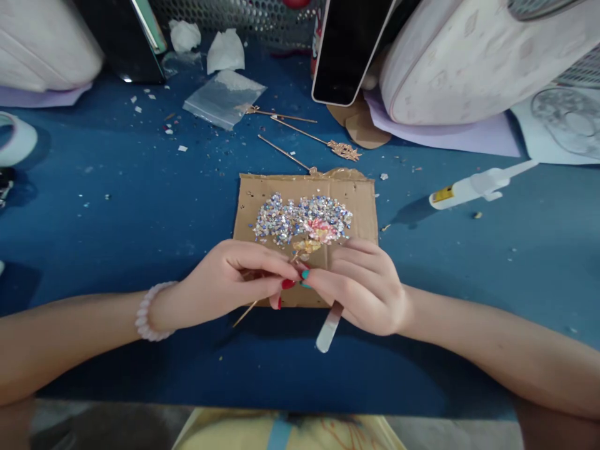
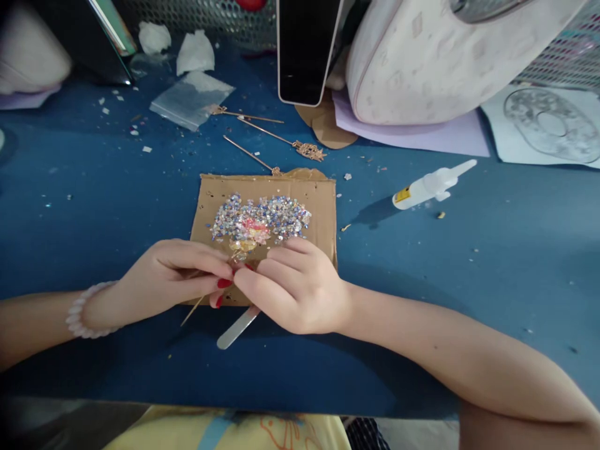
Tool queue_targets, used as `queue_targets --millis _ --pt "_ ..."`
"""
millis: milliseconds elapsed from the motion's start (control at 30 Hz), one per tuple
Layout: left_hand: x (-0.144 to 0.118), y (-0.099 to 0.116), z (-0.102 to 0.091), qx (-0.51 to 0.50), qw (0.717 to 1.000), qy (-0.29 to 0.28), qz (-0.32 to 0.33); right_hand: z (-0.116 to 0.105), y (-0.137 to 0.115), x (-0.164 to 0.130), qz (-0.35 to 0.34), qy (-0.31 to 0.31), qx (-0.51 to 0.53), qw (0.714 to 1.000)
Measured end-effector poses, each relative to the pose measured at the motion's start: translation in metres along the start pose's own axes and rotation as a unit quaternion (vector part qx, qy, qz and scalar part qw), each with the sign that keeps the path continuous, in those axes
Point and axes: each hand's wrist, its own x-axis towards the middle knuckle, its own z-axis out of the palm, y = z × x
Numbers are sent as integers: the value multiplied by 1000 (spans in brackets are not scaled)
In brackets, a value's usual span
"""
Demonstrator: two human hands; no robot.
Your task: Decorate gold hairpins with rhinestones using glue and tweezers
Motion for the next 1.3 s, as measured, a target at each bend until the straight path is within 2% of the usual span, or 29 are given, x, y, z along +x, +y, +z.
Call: queue_targets --millis 133,333,1033,1300 --pt "-1 -2 -1 3 1000 -9 26 -2 -2 -2 40 3 -9 999" --pt "-2 -1 -1 -3 999 -23 30 -4 -1 -3 60 0 22 998" --pt "0 0 -3 17 998 -36 43 -2 1 -5 34 -12 42 998" --pt "-1 0 -4 23 998 -47 37 -3 0 -6 49 -30 66 996"
